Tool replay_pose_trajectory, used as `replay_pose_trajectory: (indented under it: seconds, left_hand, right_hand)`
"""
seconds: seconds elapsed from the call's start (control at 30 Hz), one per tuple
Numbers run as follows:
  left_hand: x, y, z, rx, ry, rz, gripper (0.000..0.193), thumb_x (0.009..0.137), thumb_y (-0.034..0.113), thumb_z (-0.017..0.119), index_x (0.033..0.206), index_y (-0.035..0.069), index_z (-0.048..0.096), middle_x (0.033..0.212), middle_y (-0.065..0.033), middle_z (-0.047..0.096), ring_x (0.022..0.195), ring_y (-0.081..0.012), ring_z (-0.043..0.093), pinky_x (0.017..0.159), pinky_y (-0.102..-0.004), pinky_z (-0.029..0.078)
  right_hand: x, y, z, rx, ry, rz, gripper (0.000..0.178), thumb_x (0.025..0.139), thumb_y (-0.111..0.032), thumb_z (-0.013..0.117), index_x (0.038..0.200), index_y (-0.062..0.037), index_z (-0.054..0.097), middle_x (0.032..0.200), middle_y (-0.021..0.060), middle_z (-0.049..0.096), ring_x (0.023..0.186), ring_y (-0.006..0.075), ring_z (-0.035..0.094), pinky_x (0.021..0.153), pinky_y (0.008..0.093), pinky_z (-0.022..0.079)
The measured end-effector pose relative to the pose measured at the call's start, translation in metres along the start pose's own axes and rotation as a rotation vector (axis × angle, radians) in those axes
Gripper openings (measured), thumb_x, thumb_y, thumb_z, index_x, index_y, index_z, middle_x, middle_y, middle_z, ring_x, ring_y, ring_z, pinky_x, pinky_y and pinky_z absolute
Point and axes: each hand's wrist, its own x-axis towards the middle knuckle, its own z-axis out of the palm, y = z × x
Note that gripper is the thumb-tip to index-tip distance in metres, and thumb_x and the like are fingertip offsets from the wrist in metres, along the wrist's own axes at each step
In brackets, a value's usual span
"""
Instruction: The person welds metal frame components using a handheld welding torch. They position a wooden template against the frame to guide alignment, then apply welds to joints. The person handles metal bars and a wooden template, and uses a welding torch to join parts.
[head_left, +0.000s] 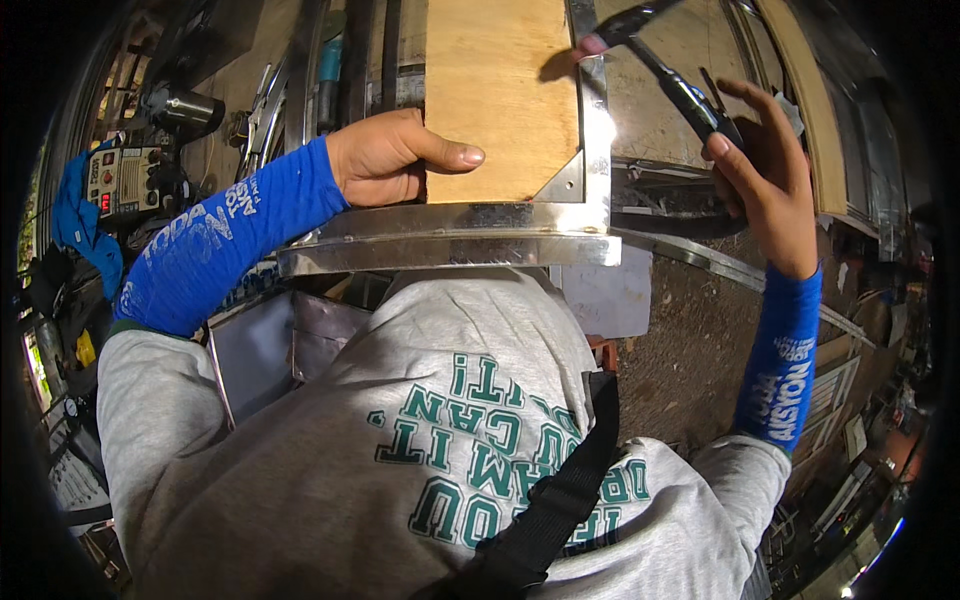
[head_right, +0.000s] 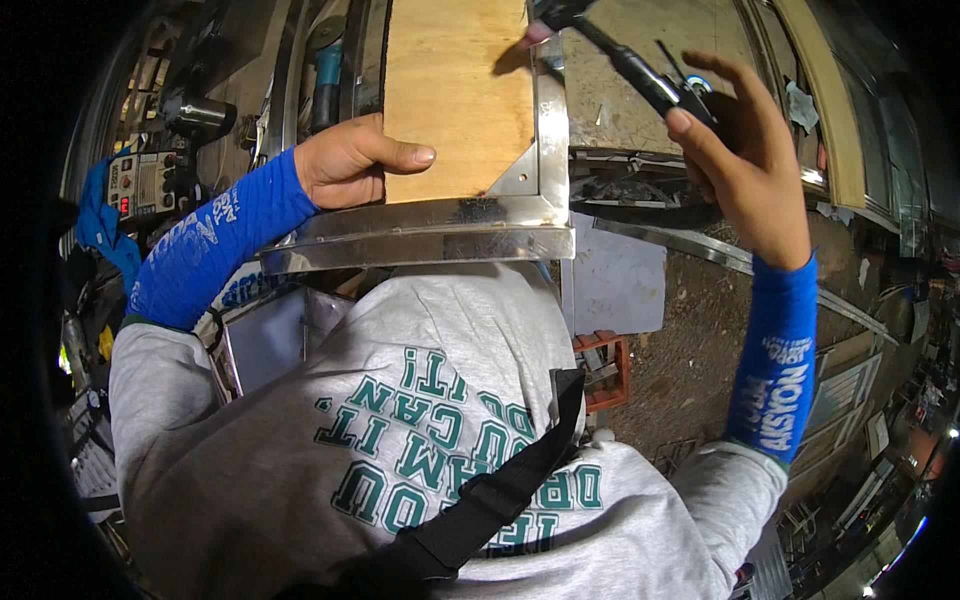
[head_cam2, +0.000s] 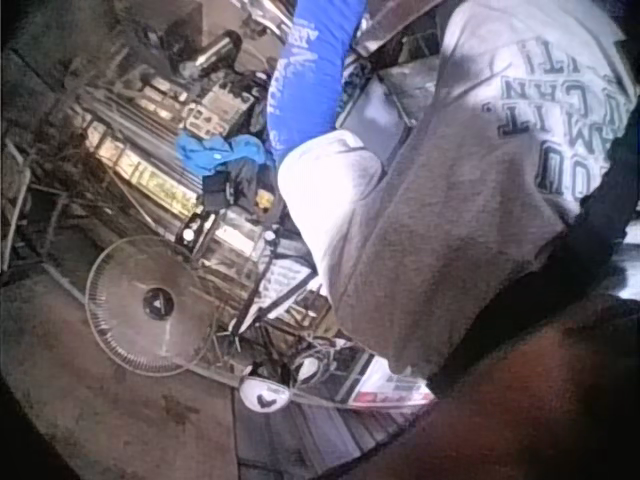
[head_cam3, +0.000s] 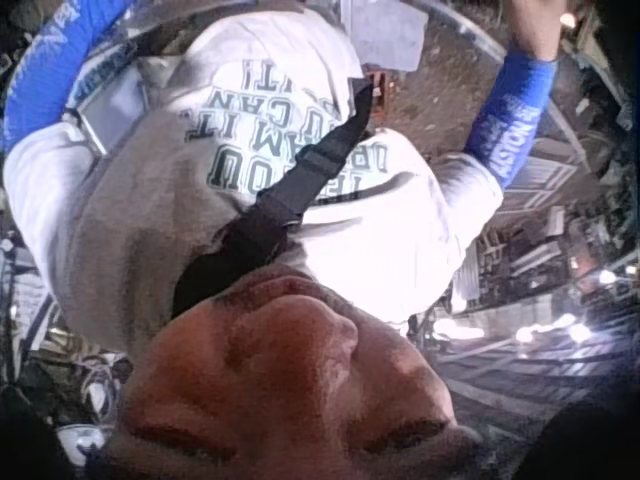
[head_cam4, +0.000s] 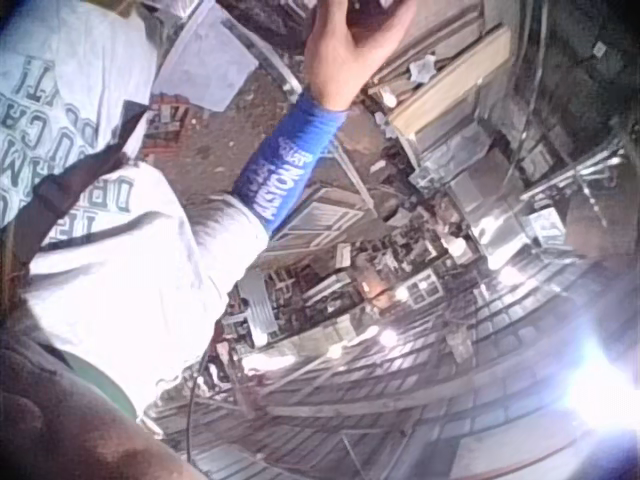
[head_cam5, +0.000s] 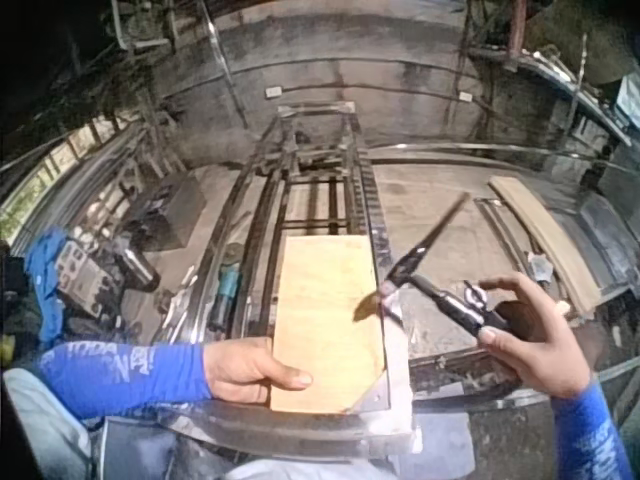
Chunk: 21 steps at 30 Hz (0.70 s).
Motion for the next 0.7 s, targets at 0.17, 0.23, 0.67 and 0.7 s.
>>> replay_pose_trajectory:
  seconds: [0.17,0.23,0.67,0.7]
  left_hand:
    - [0.003,-0.001,0.007,-0.009,0.040,-0.019,0.055,0.091,0.002,0.076,0.141,-0.005,0.054,0.135,-0.0175,0.065,0.125,-0.0250,0.065,0.109,-0.0393,0.052]
    - [0.008,0.000,0.012,-0.005,0.022,-0.047,0.065,0.092,0.002,0.074,0.149,-0.003,0.045,0.144,-0.0176,0.059,0.133,-0.0266,0.059,0.114,-0.0404,0.048]
    - [-0.050,-0.028,0.012,0.190,-0.061,-0.112,0.091,0.080,0.024,0.083,0.152,-0.008,0.036,0.140,-0.0252,0.057,0.133,-0.0341,0.055,0.107,-0.0412,0.049]
    - [-0.052,-0.029,0.012,0.195,-0.058,-0.128,0.092,0.080,0.024,0.083,0.152,-0.008,0.035,0.141,-0.0253,0.056,0.134,-0.0349,0.054,0.109,-0.0420,0.048]
  right_hand:
    - [-0.017,0.055,0.025,0.350,0.183,0.196,0.040,0.094,-0.023,0.078,0.123,-0.0020,0.060,0.079,-0.0026,0.058,0.066,0.0054,0.054,0.054,0.0210,0.041]
    - [-0.021,0.075,0.036,0.521,0.227,0.209,0.030,0.096,-0.021,0.076,0.114,-0.0040,0.060,0.077,-0.0030,0.056,0.066,0.0063,0.054,0.054,0.0228,0.042]
    - [-0.078,0.055,0.113,0.918,0.222,0.146,0.042,0.093,-0.018,0.073,0.124,-0.0065,0.047,0.091,0.0050,0.054,0.075,0.0127,0.052,0.063,0.0299,0.046]
    - [-0.079,0.054,0.113,0.932,0.186,0.153,0.048,0.089,-0.017,0.078,0.124,-0.0077,0.046,0.096,0.0081,0.058,0.080,0.0147,0.056,0.068,0.0310,0.049]
